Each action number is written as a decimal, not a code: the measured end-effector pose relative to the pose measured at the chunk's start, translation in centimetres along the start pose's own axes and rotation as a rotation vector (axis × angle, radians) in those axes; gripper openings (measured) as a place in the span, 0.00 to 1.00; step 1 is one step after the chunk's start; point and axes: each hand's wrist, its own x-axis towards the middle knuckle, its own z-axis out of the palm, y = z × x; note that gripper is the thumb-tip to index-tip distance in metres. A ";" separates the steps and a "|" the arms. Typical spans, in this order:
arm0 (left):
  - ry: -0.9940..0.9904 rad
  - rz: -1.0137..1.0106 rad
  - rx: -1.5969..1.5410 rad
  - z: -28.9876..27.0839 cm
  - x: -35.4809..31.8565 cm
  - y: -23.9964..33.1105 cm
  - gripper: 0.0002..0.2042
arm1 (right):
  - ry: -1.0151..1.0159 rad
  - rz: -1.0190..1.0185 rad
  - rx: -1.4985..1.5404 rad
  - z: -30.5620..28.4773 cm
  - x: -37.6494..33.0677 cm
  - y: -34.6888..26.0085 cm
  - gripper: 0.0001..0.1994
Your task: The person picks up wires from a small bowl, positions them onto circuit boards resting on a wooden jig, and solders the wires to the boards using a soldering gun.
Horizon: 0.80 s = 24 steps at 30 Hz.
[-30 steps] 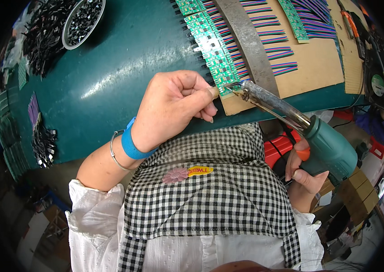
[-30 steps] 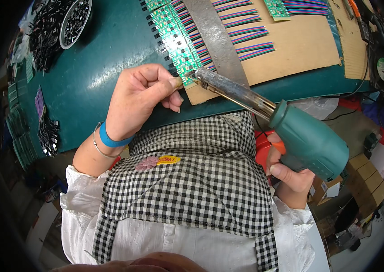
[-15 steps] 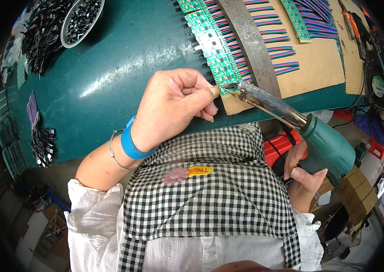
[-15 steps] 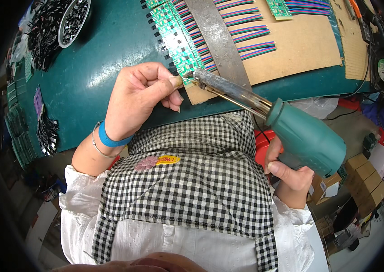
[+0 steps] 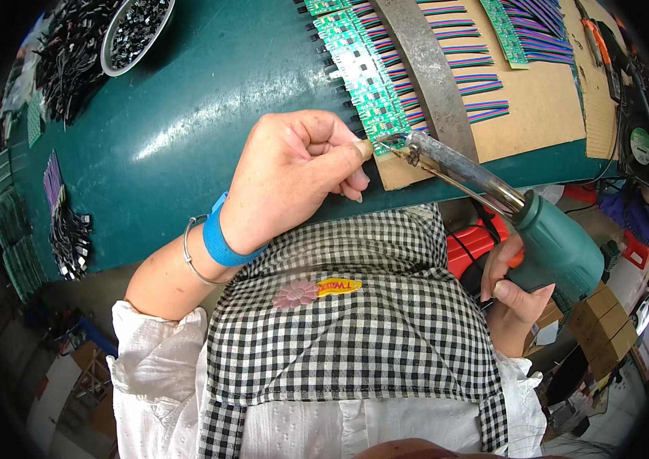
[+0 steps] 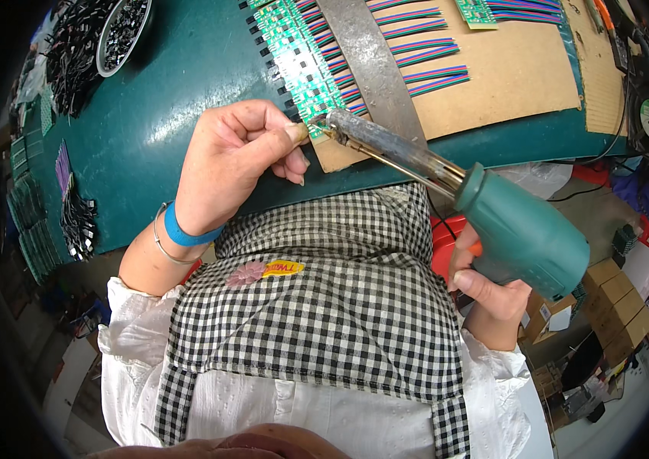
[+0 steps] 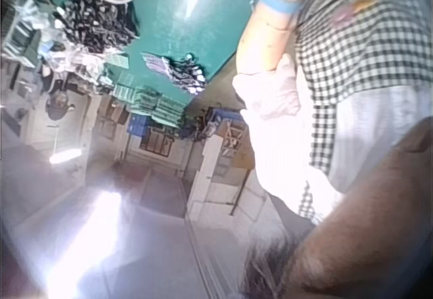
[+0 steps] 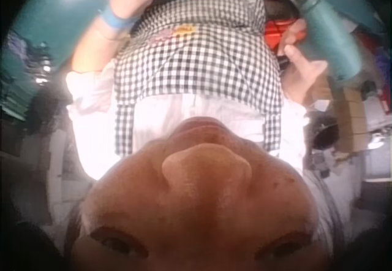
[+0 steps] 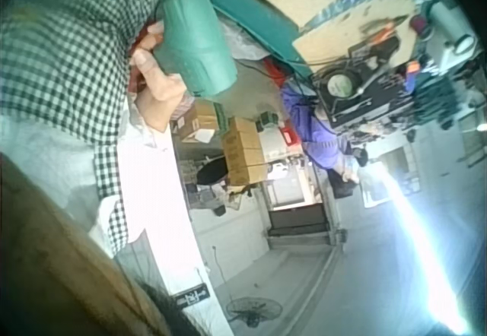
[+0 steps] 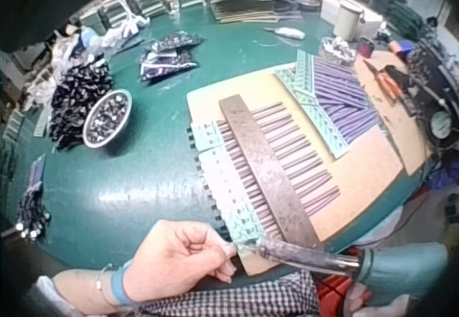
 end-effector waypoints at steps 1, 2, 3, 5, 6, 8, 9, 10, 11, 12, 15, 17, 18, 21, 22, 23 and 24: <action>0.005 0.000 0.001 0.1 -0.2 -0.1 0.06 | 0.000 -0.001 0.001 0.0 -0.2 0.0 0.20; 0.006 0.002 0.000 0.1 -0.2 0.0 0.06 | -0.008 0.024 0.000 -0.1 -0.2 -0.1 0.19; 0.010 0.011 -0.003 0.1 -0.3 0.0 0.06 | -0.016 0.050 -0.001 -0.2 -0.3 -0.2 0.18; 0.014 0.018 -0.008 0.1 -0.3 0.1 0.06 | -0.052 0.064 -0.001 -0.5 -0.2 -0.3 0.17; 0.010 0.015 -0.004 0.1 -0.2 0.2 0.06 | -0.087 0.077 0.001 -0.7 -0.1 -0.4 0.17; 0.009 0.009 -0.002 0.1 -0.2 0.4 0.06 | -0.081 0.074 -0.011 -0.8 -0.1 -0.3 0.17; 0.008 0.009 0.002 0.1 -0.1 0.4 0.06 | -0.075 0.070 -0.022 -0.8 -0.1 -0.3 0.16; 0.007 0.010 0.006 0.1 -0.1 0.5 0.06 | -0.076 0.072 -0.021 -0.9 -0.1 -0.3 0.16; 0.007 0.010 0.005 0.1 0.0 0.5 0.06 | -0.083 0.069 -0.017 -0.9 0.0 -0.2 0.16; 0.007 0.009 0.003 0.1 0.0 0.5 0.06 | -0.090 0.066 -0.014 -0.9 0.1 -0.3 0.16; 0.006 0.012 0.000 0.0 0.1 0.4 0.06 | -0.131 0.055 -0.042 -1.0 0.3 -0.5 0.16; 0.005 0.015 0.001 0.0 0.1 0.3 0.06 | -0.131 0.053 -0.067 -1.1 0.1 -0.6 0.15; 0.004 0.017 0.005 0.0 0.0 0.3 0.06 | -0.130 0.051 -0.088 -1.2 0.0 -0.5 0.15; 0.006 0.018 0.012 0.1 0.0 0.2 0.06 | -0.129 -0.020 -0.020 -1.5 -0.2 0.2 0.16; 0.009 0.018 0.015 0.1 0.0 0.2 0.06 | -0.129 -0.020 -0.019 -1.1 -0.1 0.0 0.16; 0.010 0.017 0.012 0.1 0.0 0.3 0.06 | -0.065 -0.059 0.002 -0.4 0.1 -0.4 0.19; 0.009 0.015 0.015 0.0 -0.1 0.4 0.06 | 0.000 -0.098 0.024 0.1 0.2 -0.7 0.23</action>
